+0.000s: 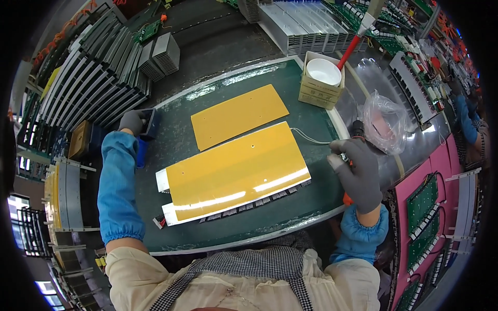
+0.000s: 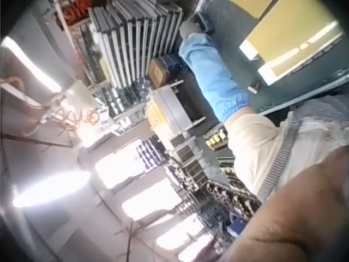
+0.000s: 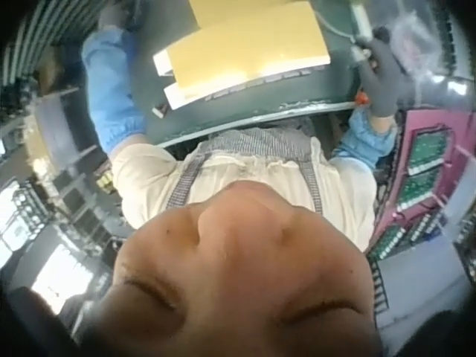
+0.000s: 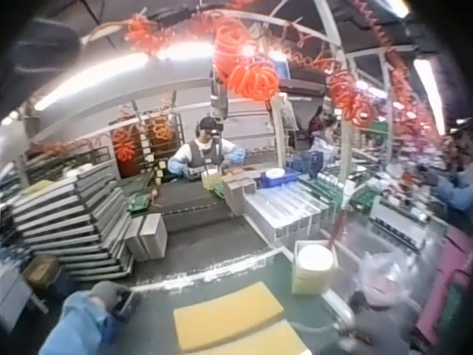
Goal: Assembling a battery pack by applying insulation and mounting a circuit board onto the unit.
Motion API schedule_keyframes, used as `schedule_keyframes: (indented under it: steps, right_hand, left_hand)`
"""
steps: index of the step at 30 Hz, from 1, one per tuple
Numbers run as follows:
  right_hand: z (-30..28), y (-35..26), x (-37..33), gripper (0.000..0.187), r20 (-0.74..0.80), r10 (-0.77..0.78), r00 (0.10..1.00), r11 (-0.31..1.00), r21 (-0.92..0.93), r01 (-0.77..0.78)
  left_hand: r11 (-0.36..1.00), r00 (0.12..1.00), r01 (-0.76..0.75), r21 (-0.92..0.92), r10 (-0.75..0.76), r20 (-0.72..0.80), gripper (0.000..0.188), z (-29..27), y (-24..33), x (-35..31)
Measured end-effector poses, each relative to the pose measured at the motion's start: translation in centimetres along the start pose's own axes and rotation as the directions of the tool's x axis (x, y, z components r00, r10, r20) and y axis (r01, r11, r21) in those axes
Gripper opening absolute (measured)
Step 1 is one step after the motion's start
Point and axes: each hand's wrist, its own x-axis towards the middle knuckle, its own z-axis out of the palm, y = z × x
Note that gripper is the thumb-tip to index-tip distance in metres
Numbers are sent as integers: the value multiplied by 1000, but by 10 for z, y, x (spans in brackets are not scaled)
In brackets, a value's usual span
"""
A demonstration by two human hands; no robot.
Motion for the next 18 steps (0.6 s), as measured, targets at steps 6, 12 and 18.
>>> schedule_keyframes:
  steps: [6, 12, 18]
  right_hand:
    - [4, -3, -6, 21, 25, -9, 1000, 1000, 27, 8]
    - [-3, -18, -9, 18, 60, -74, 995, 996, 58, 71]
    - [-22, -81, 13, 15, 42, -241, 970, 957, 175, 230]
  left_hand:
    - [998, 990, -9, -65, 0, -138, 34, 12, -7, 3]
    - [399, 935, 88, -913, -350, -62, 34, 10, -14, -20]
    - [-920, 969, 223, -323, 173, 176, 28, -8, 17, -95]
